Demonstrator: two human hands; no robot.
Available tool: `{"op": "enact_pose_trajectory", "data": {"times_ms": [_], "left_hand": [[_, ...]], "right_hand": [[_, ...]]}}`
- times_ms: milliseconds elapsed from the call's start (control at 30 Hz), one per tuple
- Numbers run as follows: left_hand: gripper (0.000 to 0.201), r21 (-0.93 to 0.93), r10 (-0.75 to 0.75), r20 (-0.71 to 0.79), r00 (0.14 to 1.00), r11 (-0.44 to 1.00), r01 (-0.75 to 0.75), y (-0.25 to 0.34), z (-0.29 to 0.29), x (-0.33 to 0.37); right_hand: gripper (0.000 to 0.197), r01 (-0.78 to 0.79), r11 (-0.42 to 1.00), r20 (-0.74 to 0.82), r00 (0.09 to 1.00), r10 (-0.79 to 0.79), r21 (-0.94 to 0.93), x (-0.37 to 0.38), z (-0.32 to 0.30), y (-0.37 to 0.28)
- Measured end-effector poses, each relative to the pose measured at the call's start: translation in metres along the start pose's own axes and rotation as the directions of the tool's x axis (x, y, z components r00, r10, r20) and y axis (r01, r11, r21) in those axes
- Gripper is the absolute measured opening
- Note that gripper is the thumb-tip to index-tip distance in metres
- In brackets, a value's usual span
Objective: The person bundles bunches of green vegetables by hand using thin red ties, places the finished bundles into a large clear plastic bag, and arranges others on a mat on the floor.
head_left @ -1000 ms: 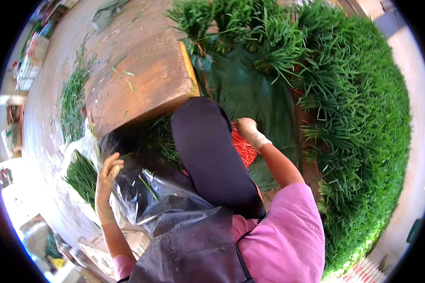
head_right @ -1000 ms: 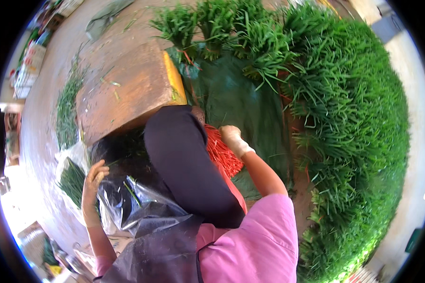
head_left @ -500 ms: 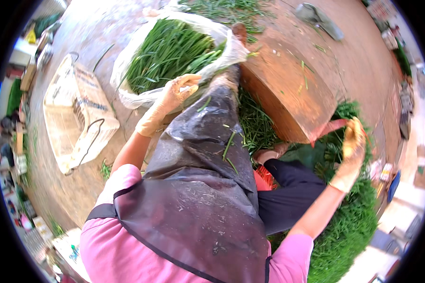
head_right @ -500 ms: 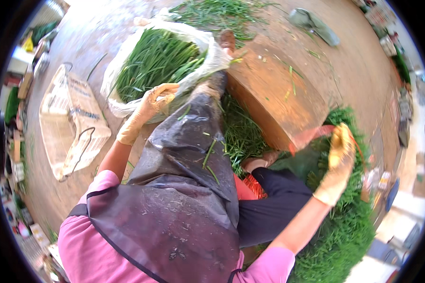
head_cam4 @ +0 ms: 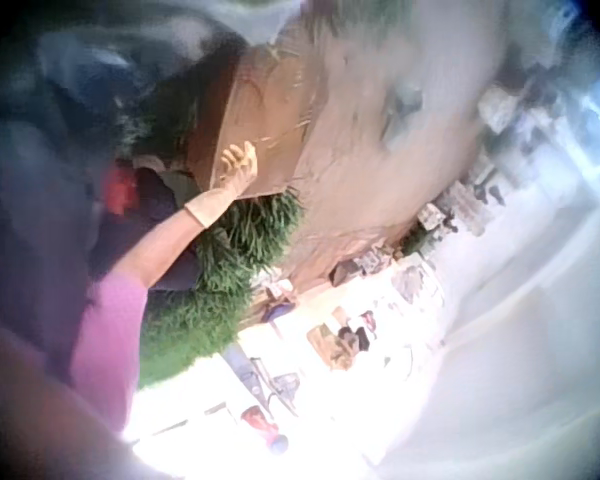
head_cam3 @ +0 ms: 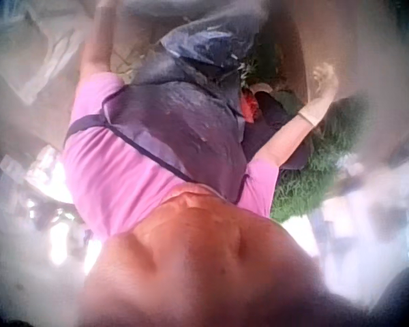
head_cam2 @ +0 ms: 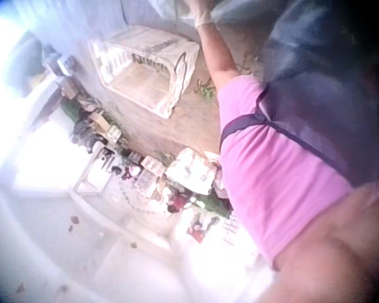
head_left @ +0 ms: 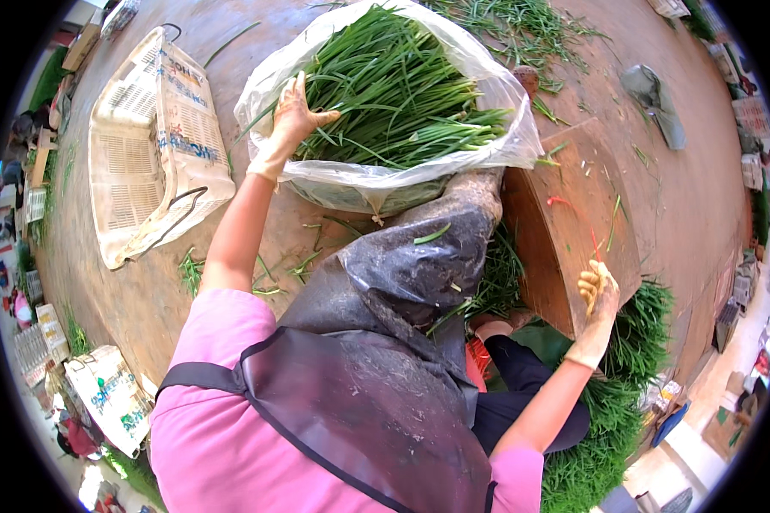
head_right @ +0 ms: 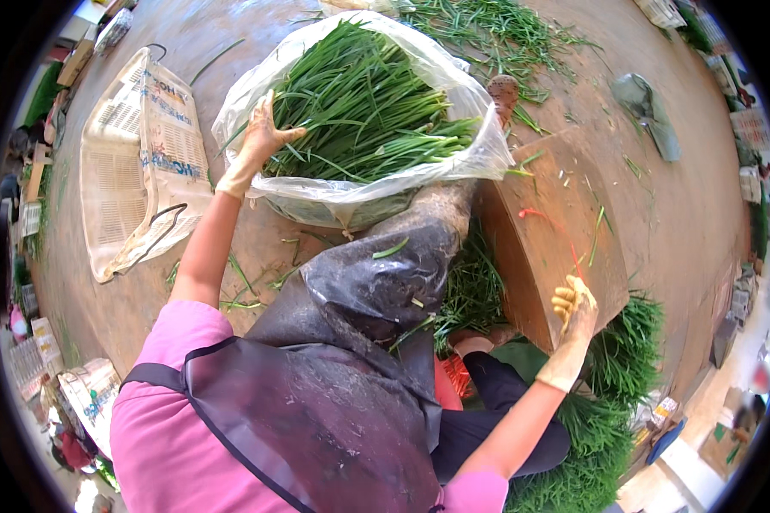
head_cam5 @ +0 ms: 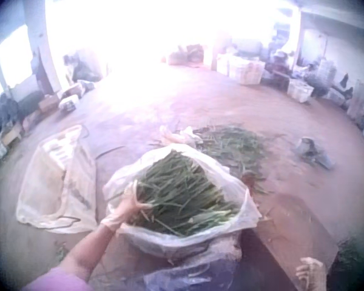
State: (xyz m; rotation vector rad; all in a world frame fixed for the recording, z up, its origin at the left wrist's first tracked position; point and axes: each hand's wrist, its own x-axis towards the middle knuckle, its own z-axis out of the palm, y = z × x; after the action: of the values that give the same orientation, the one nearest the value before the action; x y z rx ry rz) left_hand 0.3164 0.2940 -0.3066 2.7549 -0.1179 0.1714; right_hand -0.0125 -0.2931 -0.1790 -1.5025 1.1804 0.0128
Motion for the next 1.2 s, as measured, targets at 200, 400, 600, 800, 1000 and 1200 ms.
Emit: {"op": "enact_pose_trajectory", "data": {"times_ms": [200,400,600,800,1000,1200], "left_hand": [[0.139,0.026,-0.077,0.401,0.913,0.997,0.073,-0.087,0.047,0.079],[0.109,-0.019,-0.037,0.594,0.803,0.998,0.06,-0.076,0.039,0.099],[0.066,0.199,0.041,0.302,0.952,0.974,-0.105,-0.037,0.044,0.04],[0.08,-0.183,0.14,0.283,0.949,0.979,-0.09,-0.067,0.043,0.039],[0.067,0.095,0.0,0.293,0.956,0.995,-0.029,-0.239,0.034,0.095],[0.057,-0.263,-0.147,0.485,0.862,0.916,0.304,-0.134,0.057,0.113]], "right_hand": [[0.028,0.572,0.705,0.329,0.819,-0.47,-0.419,-0.024,0.118,-0.059],[0.043,0.939,0.214,0.807,0.342,-0.481,-0.27,-0.05,0.297,-0.112],[0.116,0.783,-0.615,0.929,-0.156,-0.335,-0.091,-0.044,0.503,-0.129],[0.128,0.813,-0.467,0.938,0.303,-0.17,-0.348,0.0,0.612,-0.124],[0.115,0.751,-0.584,0.951,0.265,-0.161,-0.308,-0.017,0.637,-0.098],[0.064,0.721,-0.617,0.946,0.183,-0.268,-0.315,0.008,0.632,-0.087]]}}
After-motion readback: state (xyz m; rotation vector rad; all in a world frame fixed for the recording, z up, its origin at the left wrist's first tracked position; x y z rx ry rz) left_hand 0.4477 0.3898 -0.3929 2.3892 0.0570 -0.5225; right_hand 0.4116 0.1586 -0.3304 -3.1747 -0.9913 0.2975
